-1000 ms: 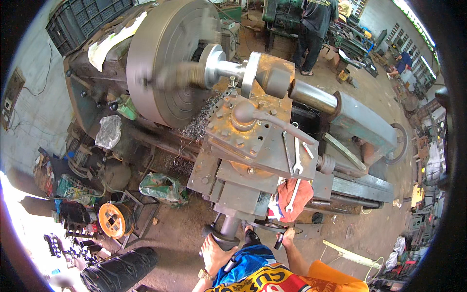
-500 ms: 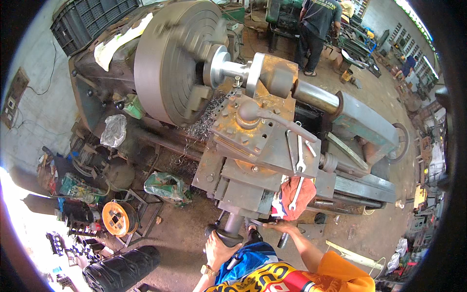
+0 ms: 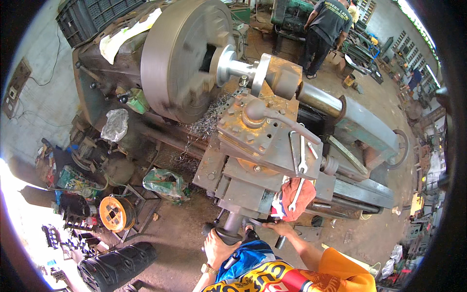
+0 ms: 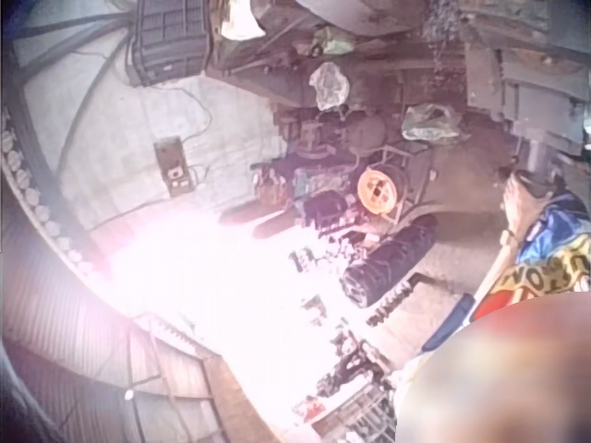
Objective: The person operates a metal lathe, turning a cylindrical workpiece while adjusting the tool post and control levers. Metal shavings accumulate as the workpiece is machined. The person occasionally uses a green handheld device near the workpiece, likely for measurement or inspection.
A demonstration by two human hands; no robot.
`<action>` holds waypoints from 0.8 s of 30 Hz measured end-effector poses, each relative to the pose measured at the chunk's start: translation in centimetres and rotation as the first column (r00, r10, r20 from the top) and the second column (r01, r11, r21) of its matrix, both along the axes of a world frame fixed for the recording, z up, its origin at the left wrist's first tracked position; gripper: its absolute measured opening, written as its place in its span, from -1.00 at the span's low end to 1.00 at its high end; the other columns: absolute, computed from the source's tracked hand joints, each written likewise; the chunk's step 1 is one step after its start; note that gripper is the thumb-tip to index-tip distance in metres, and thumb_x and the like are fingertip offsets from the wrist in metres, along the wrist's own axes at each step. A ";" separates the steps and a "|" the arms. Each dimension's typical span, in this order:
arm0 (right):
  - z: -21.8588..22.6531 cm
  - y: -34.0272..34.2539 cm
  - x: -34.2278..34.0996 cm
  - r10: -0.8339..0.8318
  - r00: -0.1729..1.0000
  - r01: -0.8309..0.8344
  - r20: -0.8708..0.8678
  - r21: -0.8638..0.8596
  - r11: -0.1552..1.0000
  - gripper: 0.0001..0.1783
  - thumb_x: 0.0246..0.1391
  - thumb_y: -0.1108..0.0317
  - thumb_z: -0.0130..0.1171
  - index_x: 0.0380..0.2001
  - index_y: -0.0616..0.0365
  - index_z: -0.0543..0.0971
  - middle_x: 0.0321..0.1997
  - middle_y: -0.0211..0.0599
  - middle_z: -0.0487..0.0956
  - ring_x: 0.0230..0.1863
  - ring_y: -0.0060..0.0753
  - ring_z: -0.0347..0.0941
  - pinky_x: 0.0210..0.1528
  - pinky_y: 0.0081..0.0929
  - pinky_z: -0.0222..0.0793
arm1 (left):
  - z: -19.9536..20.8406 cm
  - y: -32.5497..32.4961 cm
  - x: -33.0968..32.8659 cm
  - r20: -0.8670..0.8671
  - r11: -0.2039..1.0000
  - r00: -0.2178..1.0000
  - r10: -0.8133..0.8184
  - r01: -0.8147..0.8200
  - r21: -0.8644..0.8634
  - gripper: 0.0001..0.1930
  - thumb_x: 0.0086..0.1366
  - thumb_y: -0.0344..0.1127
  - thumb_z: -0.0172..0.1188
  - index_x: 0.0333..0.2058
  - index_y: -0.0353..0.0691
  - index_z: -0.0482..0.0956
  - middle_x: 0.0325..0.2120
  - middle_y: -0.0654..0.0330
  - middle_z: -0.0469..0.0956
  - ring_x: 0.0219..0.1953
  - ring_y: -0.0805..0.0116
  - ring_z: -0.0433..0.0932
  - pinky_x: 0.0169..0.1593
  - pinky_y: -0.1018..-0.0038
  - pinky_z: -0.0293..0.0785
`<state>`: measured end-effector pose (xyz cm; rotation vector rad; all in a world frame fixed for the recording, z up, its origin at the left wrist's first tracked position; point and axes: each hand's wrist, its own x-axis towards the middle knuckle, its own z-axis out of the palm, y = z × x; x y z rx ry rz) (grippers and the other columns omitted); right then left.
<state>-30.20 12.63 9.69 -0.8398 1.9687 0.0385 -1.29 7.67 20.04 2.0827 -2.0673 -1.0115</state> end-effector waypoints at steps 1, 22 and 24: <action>-0.5 0.1 0.1 0.017 1.000 -0.017 -0.023 0.001 1.000 0.27 -0.44 -0.73 0.10 0.02 0.28 0.53 -0.01 0.07 0.58 0.08 0.03 0.50 0.10 -0.22 0.38 | -0.1 0.0 0.0 -0.007 1.000 1.000 0.004 -0.004 0.001 0.18 -0.27 0.24 0.51 0.19 -0.48 0.18 0.02 -0.21 0.43 0.11 -0.09 0.42 0.19 0.16 0.34; 1.8 -0.4 -0.8 -0.069 0.989 0.063 0.133 0.047 0.997 0.25 -0.39 -0.59 0.26 0.12 0.34 0.47 0.19 0.10 0.47 0.25 -0.03 0.38 0.24 -0.31 0.27 | -0.1 0.1 -0.1 0.012 1.000 1.000 0.003 -0.003 0.004 0.20 -0.28 0.29 0.49 0.15 -0.56 0.21 -0.01 -0.22 0.43 0.09 -0.08 0.44 0.18 0.18 0.35; 1.9 -0.6 -0.3 -0.027 0.998 0.019 0.053 0.154 0.988 0.23 -0.39 -0.57 0.28 0.12 0.33 0.47 0.18 0.09 0.48 0.24 -0.03 0.38 0.24 -0.31 0.27 | -0.3 0.2 -0.1 0.002 1.000 1.000 0.003 -0.003 0.013 0.20 -0.28 0.29 0.49 0.15 -0.57 0.21 0.00 -0.22 0.43 0.10 -0.09 0.43 0.20 0.18 0.33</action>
